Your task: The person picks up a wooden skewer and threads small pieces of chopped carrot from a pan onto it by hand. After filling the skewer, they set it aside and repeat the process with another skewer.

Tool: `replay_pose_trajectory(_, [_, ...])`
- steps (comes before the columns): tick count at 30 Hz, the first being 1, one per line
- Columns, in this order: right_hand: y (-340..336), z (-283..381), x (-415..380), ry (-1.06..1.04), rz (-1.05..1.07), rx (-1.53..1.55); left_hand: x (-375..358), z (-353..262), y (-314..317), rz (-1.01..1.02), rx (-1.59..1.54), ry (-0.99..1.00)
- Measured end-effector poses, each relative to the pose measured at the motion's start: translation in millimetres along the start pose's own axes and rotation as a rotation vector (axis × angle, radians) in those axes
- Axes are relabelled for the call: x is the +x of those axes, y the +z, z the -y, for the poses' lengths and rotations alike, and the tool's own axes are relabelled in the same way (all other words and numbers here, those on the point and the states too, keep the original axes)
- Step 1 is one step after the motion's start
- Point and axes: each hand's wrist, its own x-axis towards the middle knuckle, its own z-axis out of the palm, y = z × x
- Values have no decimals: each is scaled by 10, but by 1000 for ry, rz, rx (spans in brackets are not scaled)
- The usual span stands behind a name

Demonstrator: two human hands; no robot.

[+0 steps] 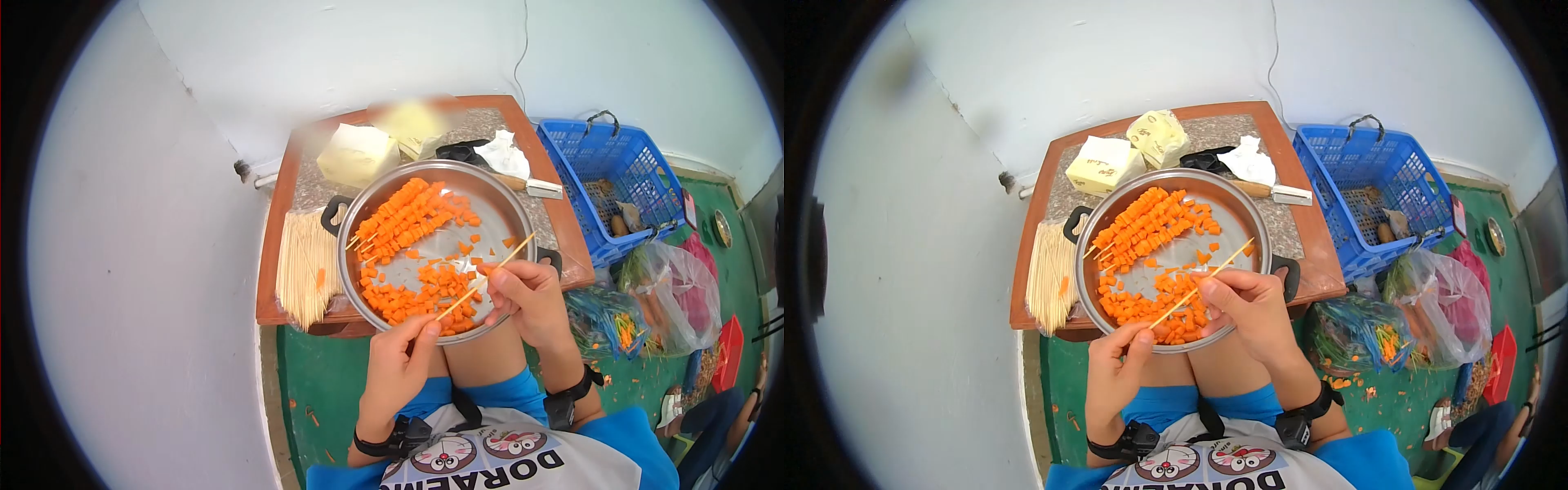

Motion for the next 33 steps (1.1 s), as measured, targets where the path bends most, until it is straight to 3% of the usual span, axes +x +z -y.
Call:
replay_pose_trajectory(4, [38, -37, -34, 20, 31, 22, -49, 11, 12, 38, -125, -112])
replay_pose_trajectory(7, [100, -124, -105, 176, 190, -153, -48, 27, 108, -8, -131, 35])
replay_pose_trajectory(9, [193, -159, -123, 140, 180, -82, -31, -2, 138, -67, -121, 106])
replay_pose_trajectory(13, [187, -133, -110, 133, 201, -126, -32, -3, 111, -35, -50, 67])
replay_pose_trajectory(16, [177, -120, -129, 117, 171, -78, -55, 29, 86, 59, -155, 8])
replay_pose_trajectory(18, [155, -144, -124, 115, 181, -68, -69, -38, 69, 90, -400, -102])
replay_pose_trajectory(27, [187, -207, -137, 164, 243, -65, -50, -31, 40, 56, -228, 41])
replay_pose_trajectory(33, [242, -141, -136, 133, 281, -119, -79, 68, 95, -31, -409, -6])
